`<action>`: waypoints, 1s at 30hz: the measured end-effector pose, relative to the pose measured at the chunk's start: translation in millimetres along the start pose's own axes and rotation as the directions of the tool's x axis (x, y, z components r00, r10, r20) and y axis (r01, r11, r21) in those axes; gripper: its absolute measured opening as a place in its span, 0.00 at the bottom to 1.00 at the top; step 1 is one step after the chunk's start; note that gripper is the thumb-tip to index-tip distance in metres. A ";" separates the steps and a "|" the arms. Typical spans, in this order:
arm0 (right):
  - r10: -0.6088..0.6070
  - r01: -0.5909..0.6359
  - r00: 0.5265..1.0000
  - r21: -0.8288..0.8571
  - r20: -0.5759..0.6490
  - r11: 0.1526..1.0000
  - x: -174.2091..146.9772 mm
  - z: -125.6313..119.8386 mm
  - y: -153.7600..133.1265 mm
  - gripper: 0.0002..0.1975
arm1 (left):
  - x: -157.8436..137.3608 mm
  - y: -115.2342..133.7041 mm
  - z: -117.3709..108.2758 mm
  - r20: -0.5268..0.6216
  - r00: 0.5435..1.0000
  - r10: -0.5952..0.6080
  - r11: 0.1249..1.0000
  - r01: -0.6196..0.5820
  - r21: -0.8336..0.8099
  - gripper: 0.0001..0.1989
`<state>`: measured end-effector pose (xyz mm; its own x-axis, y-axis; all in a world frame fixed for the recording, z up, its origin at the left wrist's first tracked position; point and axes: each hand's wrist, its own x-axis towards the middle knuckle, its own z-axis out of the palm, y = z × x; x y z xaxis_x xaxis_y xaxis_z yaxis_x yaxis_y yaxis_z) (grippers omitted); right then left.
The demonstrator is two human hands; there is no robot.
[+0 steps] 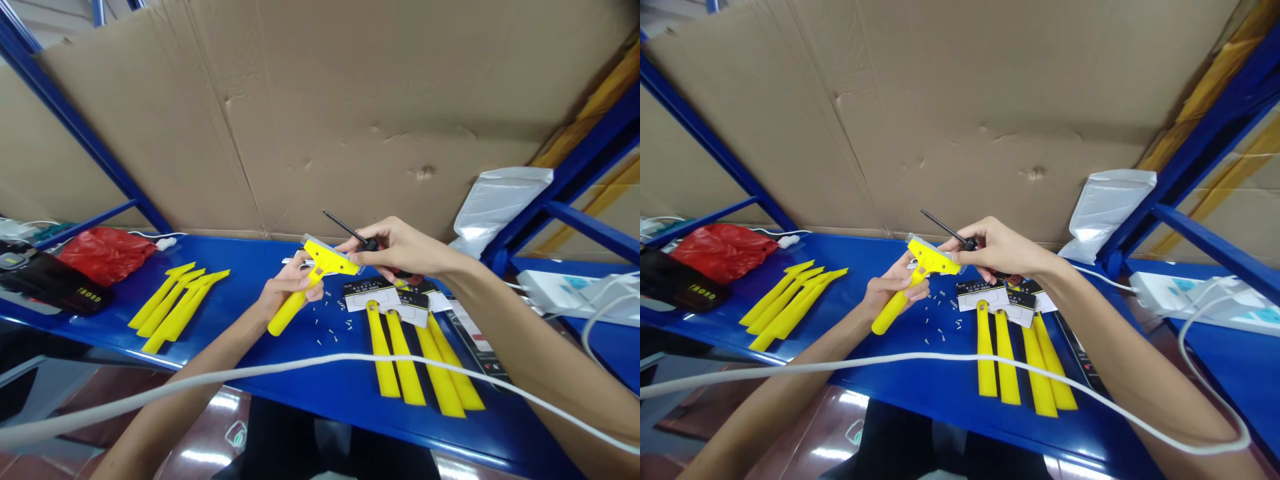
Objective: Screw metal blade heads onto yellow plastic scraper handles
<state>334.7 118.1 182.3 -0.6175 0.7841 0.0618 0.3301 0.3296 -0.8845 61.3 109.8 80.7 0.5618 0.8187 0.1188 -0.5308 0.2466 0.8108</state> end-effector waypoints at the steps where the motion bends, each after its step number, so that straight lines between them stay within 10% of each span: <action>1: 0.010 -0.010 1.000 -0.004 0.011 1.000 0.0 -1.0 1.6 0.21 | -0.2 0.0 -0.4 -0.002 1.000 0.001 1.000 -0.001 0.002 0.30; 22: 0.058 -0.078 0.997 -0.449 -0.058 0.890 -2.1 -16.9 19.4 0.25 | 13.8 2.9 -9.1 -0.285 0.953 0.098 0.995 -0.090 0.038 0.26; 30: -0.045 0.037 0.999 -0.303 -0.019 0.952 -19.8 -27.0 -4.2 0.28 | 15.7 5.9 -18.1 -0.345 0.929 0.136 0.990 -0.135 0.027 0.26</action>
<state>364.9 115.4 197.3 -0.6180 0.7784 0.1106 0.5079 0.5026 -0.6996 55.5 133.5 76.9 0.2308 0.9727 0.0229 -0.5847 0.1198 0.8023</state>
